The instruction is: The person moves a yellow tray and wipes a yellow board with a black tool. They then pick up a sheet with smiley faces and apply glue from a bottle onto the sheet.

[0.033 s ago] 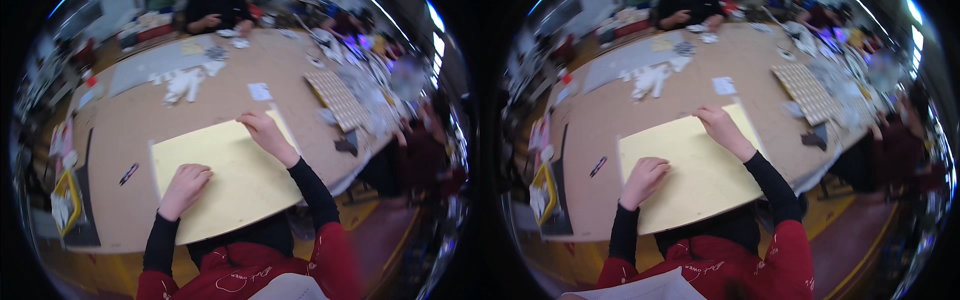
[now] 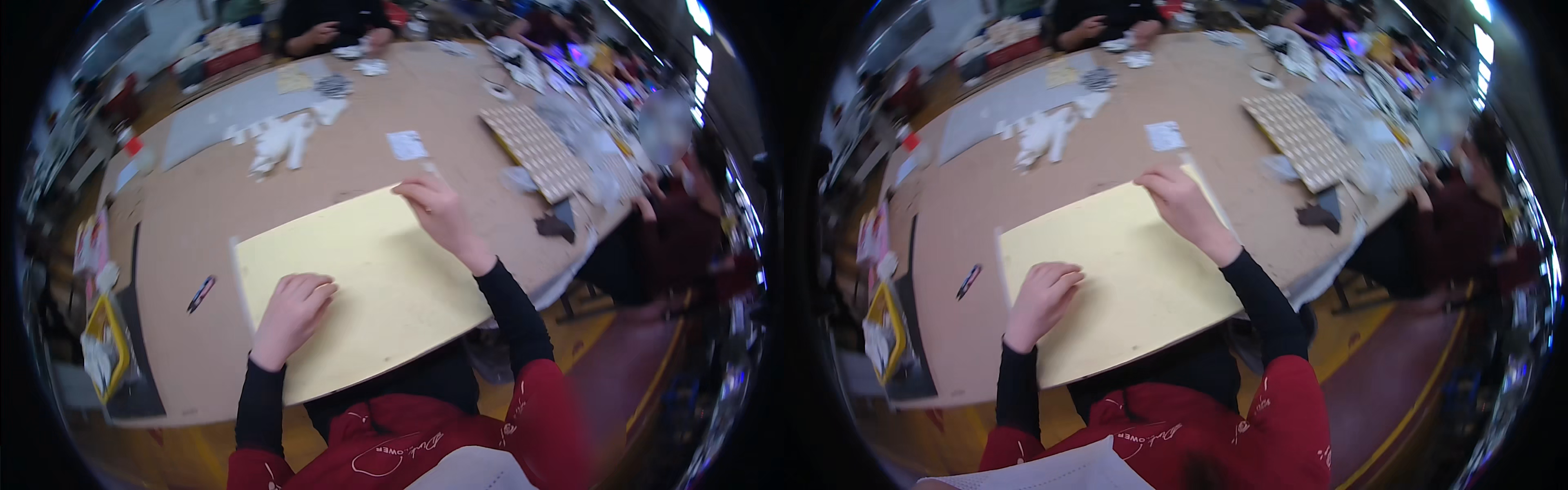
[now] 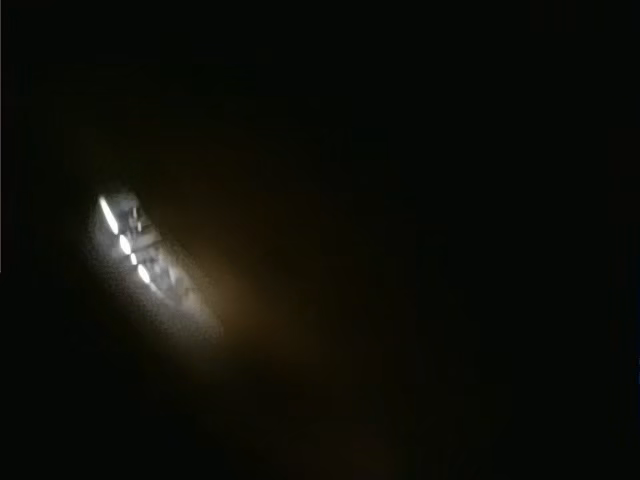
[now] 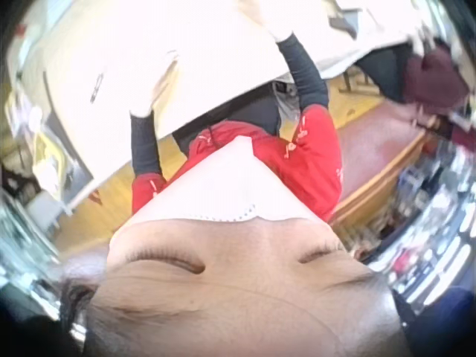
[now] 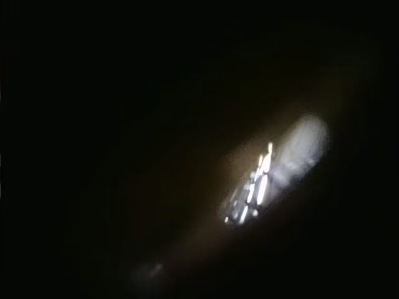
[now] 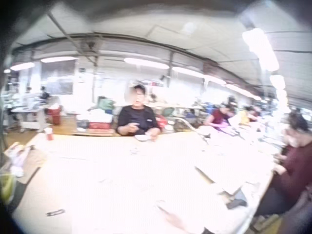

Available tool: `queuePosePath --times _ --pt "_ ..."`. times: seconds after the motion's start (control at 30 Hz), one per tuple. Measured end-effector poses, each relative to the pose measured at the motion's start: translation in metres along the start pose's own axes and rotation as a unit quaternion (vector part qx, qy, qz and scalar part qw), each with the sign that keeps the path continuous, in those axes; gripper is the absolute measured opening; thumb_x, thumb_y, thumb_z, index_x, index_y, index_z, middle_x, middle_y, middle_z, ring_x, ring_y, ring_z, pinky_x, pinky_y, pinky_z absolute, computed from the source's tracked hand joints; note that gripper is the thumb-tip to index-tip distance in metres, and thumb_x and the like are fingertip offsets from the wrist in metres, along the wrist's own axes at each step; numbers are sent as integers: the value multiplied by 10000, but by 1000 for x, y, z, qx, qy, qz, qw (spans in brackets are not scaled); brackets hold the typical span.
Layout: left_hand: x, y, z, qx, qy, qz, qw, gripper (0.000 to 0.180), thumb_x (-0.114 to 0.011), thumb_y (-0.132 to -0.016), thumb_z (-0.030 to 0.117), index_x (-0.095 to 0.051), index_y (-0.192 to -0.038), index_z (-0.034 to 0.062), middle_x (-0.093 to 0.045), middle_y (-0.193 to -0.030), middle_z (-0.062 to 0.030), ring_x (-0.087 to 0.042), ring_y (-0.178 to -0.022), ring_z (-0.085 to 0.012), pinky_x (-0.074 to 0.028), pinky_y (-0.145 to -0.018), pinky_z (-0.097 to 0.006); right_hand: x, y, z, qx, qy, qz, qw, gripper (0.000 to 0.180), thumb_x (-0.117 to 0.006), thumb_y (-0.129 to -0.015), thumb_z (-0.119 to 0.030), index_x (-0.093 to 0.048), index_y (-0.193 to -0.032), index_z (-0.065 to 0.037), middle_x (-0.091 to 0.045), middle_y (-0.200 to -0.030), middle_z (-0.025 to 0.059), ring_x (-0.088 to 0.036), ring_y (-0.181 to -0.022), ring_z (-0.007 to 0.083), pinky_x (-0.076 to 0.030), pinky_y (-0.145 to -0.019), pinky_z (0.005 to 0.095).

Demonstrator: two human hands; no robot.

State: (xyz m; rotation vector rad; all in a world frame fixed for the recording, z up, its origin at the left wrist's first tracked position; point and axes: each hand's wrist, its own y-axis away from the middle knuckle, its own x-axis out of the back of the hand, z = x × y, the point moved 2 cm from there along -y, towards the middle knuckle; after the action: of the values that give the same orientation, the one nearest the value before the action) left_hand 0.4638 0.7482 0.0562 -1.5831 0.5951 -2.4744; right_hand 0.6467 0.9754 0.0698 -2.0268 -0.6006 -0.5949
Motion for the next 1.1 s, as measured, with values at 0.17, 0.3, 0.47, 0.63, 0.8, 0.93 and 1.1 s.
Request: queuePosePath --times 0.17,0.3,0.47,0.63,0.8,0.93,1.1 --pt "11 4 27 -7 33 -44 998 260 -682 -779 32 -628 -1032 63 -645 -1059 -69 -599 -997 -260 -441 -894 -382 143 128 5 -95 216 347 908 159 -632 -855 58 -686 -998 11 -674 -996 108 -651 -922 217 -506 -811 296" --pt "-7 3 18 -2 72 -86 994 240 -681 -787 30 -638 -1022 57 -650 -1048 -71 -601 -995 -265 -442 -898 -382 170 295 48 -372 157 416 815 226 -586 -898 28 -645 -1114 -2 -622 -1063 94 -605 -957 183 -475 -852 285" --pt "-3 -1 21 17 104 -72 992 237 -674 -770 -28 -659 -997 39 -666 -1030 -88 -605 -989 -282 -460 -871 -377 168 297 46 -391 208 446 778 228 -590 -893 -2 -646 -1113 -23 -590 -1107 88 -578 -987 180 -468 -854 293" --pt "13 -15 46 -22 146 -39 988 259 -683 -744 -64 -661 -979 41 -679 -985 -84 -625 -925 -271 -466 -820 -377 187 202 74 -251 271 302 879 265 -613 -861 -9 -640 -1123 -32 -599 -1140 128 -596 -1001 260 -459 -908 339" --pt "12 -27 58 -41 129 -36 990 264 -688 -732 -72 -663 -968 43 -682 -967 -70 -626 -901 -267 -467 -808 -372 179 184 147 -259 332 140 896 224 -613 -845 -20 -673 -1059 -51 -622 -1114 132 -580 -1071 309 -428 -966 396" --pt "14 -12 48 -16 105 -43 993 256 -684 -740 -70 -668 -967 46 -683 -960 -72 -624 -900 -264 -466 -809 -370 169 187 94 -231 240 383 862 214 -586 -841 50 -668 -1024 -23 -624 -1022 138 -615 -950 304 -476 -869 384" --pt "7 -11 38 3 111 -48 993 228 -679 -758 -58 -672 -958 51 -685 -956 -73 -622 -905 -263 -465 -814 -368 180 279 55 -300 271 471 784 222 -577 -835 62 -664 -1024 -15 -612 -1013 129 -608 -964 296 -481 -855 349"
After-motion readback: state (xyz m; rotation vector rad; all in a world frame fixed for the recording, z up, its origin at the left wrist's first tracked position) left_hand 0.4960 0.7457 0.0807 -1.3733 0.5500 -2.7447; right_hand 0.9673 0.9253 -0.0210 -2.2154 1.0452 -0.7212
